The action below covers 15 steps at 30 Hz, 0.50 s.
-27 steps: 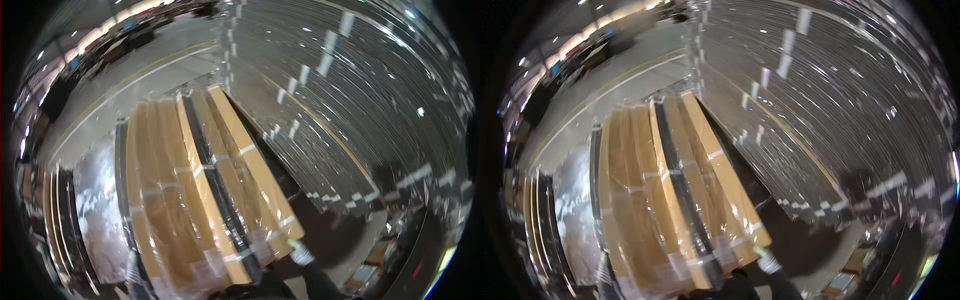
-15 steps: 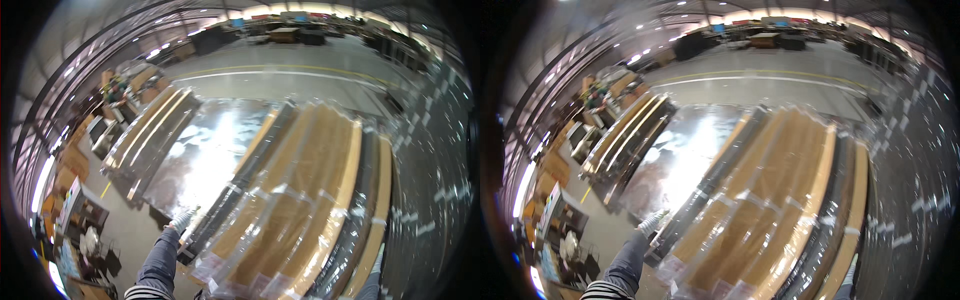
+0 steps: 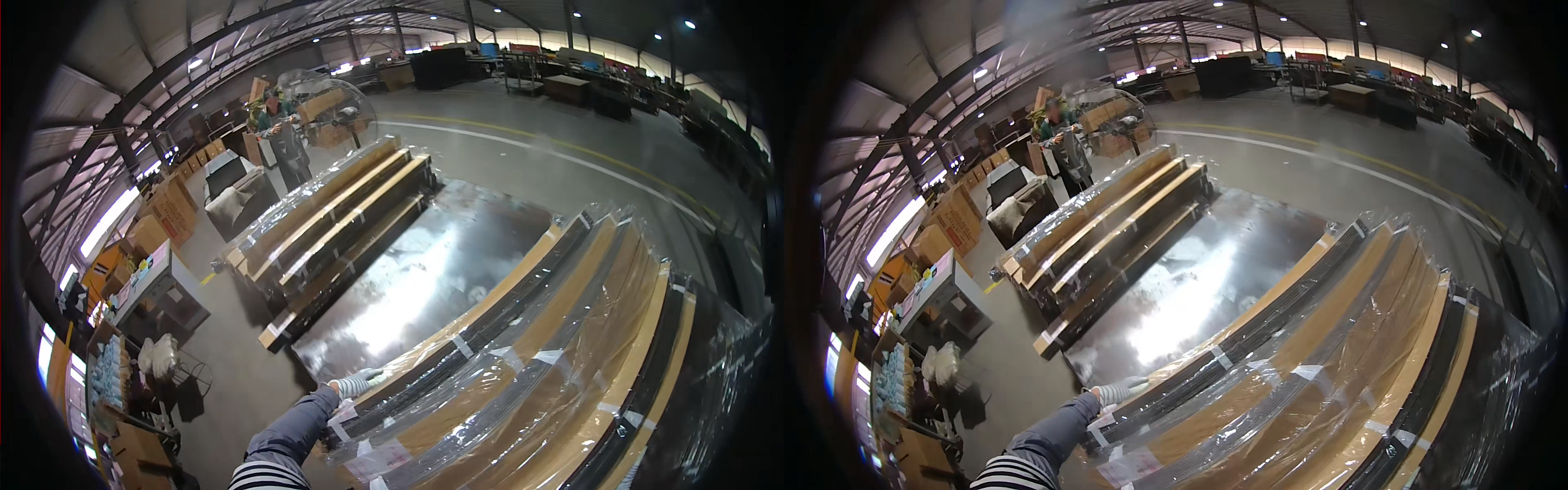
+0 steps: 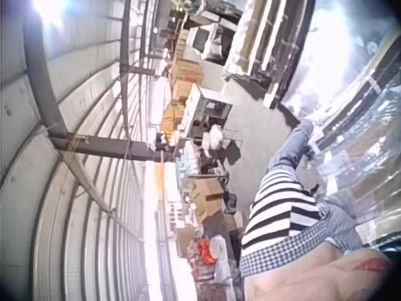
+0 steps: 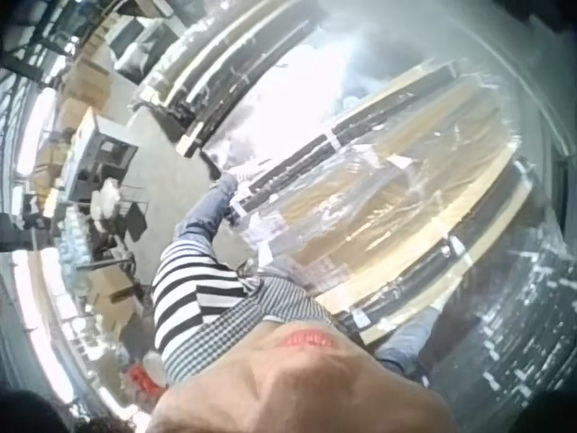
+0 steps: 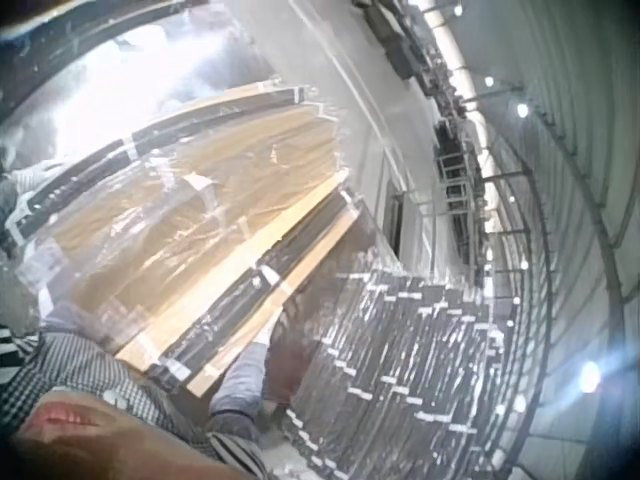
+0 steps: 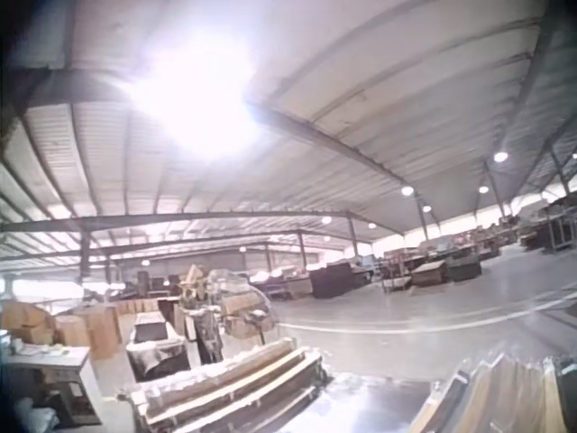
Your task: The recorder is lifting long, thin, cardboard-wrapped packages from a work table and stacking them onto a larger pile.
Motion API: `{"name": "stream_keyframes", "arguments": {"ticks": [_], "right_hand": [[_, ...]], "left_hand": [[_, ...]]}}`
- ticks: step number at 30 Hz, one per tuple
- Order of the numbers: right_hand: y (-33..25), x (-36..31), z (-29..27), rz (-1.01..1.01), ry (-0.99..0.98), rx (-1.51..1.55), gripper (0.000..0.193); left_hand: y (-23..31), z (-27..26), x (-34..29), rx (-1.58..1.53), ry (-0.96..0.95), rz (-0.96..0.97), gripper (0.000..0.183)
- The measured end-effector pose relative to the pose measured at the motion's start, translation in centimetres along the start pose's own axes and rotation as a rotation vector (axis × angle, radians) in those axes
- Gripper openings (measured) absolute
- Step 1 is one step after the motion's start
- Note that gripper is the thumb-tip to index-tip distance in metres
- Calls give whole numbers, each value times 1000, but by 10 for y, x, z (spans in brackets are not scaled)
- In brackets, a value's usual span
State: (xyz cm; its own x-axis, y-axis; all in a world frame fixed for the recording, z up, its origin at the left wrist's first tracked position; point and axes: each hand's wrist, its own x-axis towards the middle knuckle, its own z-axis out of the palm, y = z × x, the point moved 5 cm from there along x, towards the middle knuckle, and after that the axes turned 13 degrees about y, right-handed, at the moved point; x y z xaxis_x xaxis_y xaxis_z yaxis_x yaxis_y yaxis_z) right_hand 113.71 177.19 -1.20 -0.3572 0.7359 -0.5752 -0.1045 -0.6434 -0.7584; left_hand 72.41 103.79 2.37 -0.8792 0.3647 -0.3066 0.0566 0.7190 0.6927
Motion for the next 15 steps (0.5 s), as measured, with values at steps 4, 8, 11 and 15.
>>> {"name": "stream_keyframes", "arguments": {"ticks": [4,8,11,15], "right_hand": [[49,-1,125,54,-168,-23,51],[99,21,220,247,-571,49,57],[85,-88,396,174,-258,-346,75],[59,-67,490,57,-224,-735,77]], "left_hand": [[-60,-89,17,-222,-51,-108,63],[12,-197,17,-299,143,-266,52],[0,-278,-1,-303,375,-527,48],[60,-340,46,-258,480,-250,25]]}}
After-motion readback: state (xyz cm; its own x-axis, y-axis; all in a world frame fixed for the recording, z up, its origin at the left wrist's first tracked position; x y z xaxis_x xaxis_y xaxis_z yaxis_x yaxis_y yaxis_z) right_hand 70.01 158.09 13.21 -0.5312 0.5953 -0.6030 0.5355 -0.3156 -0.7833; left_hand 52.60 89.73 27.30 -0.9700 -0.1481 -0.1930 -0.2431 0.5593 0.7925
